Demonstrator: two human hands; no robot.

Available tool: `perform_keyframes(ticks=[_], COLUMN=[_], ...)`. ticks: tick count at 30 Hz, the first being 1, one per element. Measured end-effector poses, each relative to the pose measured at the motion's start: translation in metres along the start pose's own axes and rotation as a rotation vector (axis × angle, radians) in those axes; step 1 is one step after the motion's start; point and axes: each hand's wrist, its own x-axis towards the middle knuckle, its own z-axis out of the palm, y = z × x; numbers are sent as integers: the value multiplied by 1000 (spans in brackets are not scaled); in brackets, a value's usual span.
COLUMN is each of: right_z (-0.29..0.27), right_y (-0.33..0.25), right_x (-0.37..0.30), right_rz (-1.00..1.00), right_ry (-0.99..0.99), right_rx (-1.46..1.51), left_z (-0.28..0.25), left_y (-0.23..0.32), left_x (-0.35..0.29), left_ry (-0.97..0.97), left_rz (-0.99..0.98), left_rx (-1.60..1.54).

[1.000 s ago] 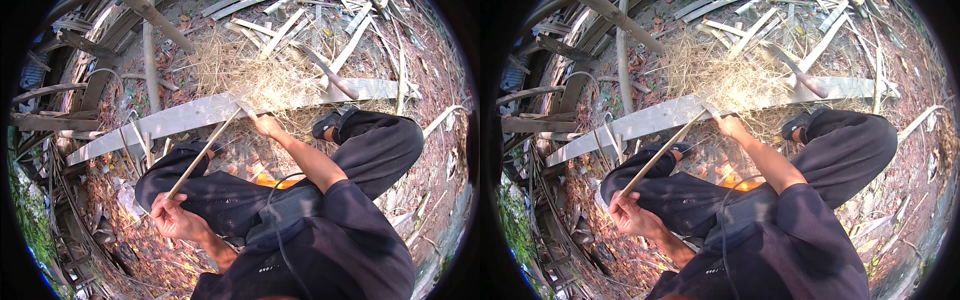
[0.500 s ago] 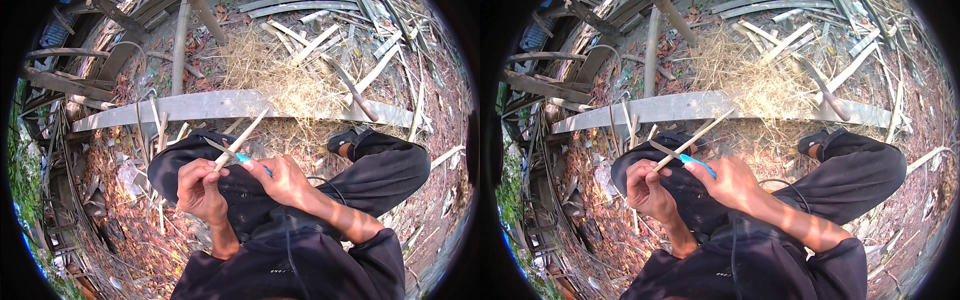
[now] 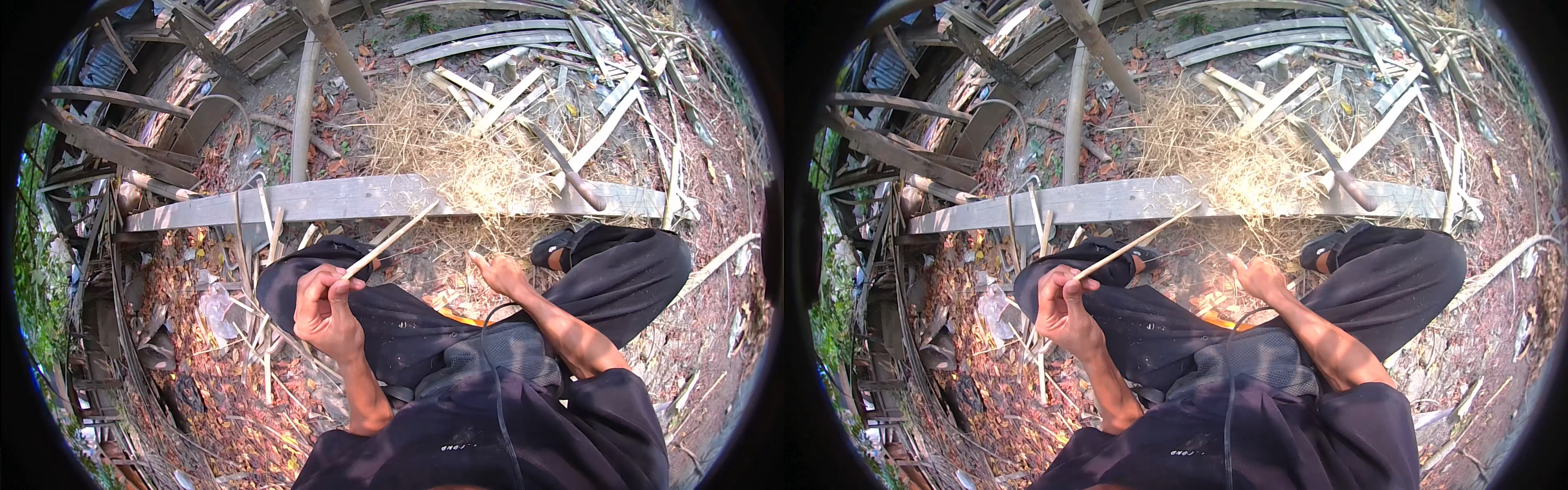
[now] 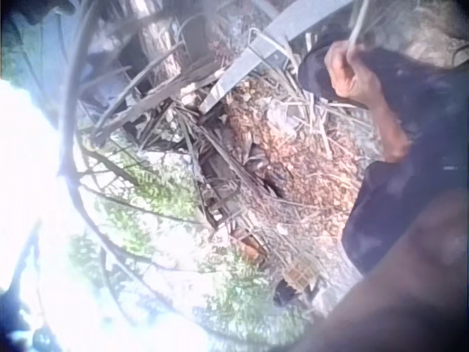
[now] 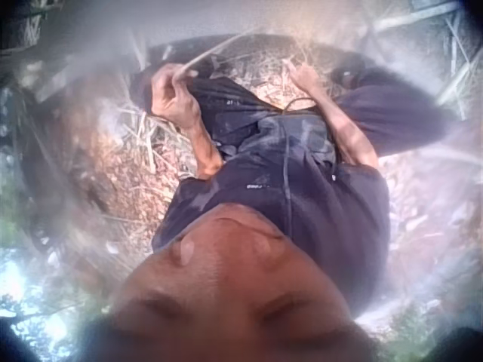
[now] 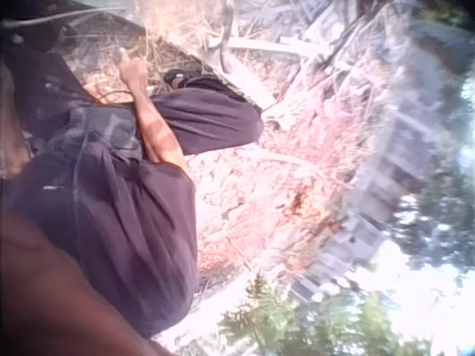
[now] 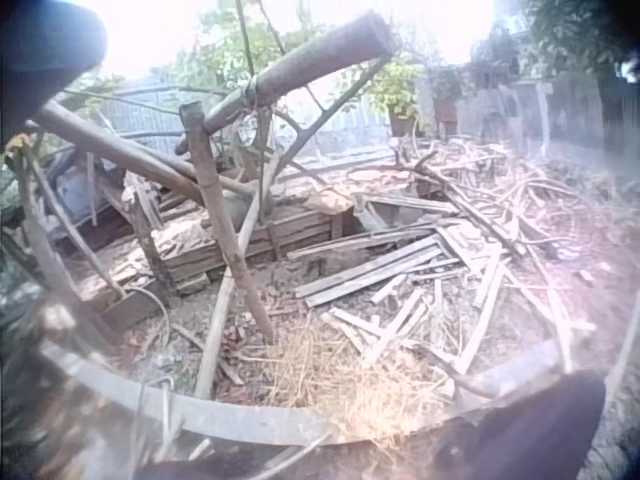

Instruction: The person sits on the ground and uses a knife to sharpen a thin wooden stick, repeatedly scraping the blade along the wood to create a fine point. The person also picks up and uses a long metal file to further refine the stick's tip.

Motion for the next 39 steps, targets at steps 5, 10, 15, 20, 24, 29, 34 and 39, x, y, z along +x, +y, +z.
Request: perform_keyframes(ticks=[5, 10, 15, 20, 24, 29, 34, 39], right_z=[-69, -90, -81, -52, -65, -41, -30, -22], right_y=[-122, -182, -188, -148, -163, -129, -129, -86], right_x=[-27, -85, -98, -50, -68, -28, -22, 32], right_rz=[-54, -378, -367, -78, -338, -105, -204, 36], right_ry=[-9, -171, -125, -112, -87, -146, -172, -214], right_rx=[232, 430, 487, 281, 503, 345, 411, 269], left_z=[7, 2, 8, 13, 19, 17, 15, 15], left_y=[1, -3, -2, -4, -5, -4, -8, -9], left_x=[3, 2, 0, 3, -1, -2, -6, -5], left_ry=[28, 12, -20, 68, 88, 123, 156, 129], left_rz=[3, 0, 31, 13, 25, 18, 19, 26], left_rx=[27, 43, 95, 70, 63, 62, 84, 82])
